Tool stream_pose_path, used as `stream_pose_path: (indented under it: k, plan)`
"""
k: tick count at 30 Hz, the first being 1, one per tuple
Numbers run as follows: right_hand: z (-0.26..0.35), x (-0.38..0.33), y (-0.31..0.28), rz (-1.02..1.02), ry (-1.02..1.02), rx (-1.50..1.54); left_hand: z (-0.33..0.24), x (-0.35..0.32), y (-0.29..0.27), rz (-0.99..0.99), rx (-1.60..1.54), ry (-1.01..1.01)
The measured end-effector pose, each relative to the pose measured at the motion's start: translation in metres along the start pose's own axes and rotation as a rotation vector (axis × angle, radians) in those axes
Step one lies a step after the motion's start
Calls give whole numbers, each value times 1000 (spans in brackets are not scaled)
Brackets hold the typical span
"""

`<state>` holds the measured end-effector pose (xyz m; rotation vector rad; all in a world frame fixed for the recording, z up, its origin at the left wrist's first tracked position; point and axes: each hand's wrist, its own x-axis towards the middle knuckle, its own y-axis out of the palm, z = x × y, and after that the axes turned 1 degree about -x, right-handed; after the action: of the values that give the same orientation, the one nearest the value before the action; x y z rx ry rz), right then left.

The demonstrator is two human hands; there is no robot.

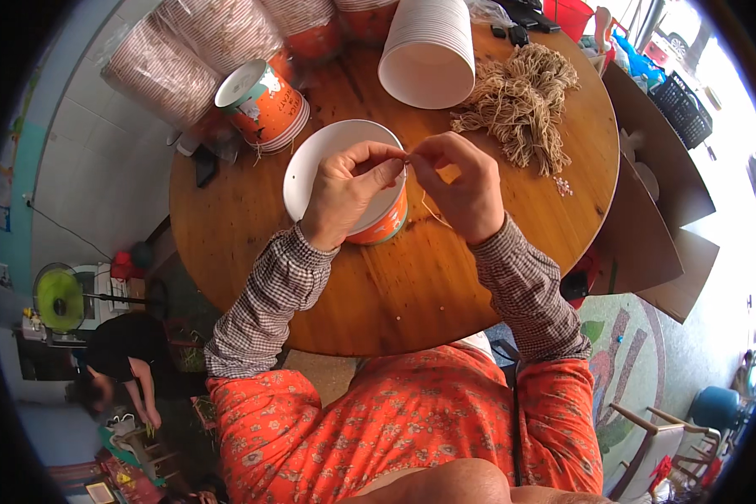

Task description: Attaching yellow strings to small plastic buckets.

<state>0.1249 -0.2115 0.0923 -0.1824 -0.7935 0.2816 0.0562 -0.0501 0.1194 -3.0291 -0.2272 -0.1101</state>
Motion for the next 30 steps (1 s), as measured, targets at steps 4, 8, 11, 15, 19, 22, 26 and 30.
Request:
stream_pose_path:
  k: [4,8,11,15,19,22,26,30]
  plan:
    - [1,5,-10,80,137,152,4,2,-4,8,-21,1]
    - [-1,12,-17,75,19,43,4,2,-5,11,7,-32]
    - [-4,13,-19,62,19,31,6,3,-4,7,52,-22]
    - [-9,12,-17,41,-74,-153,6,2,-3,32,383,232]
    - [-12,7,-14,-14,-221,-372,5,1,0,25,394,273]
    - [0,8,-21,271,669,588,4,-2,0,-3,447,268]
    - [-5,7,-26,320,874,971,5,-3,1,-22,578,378]
    - [5,12,-28,337,754,778,0,-3,5,-41,520,381]
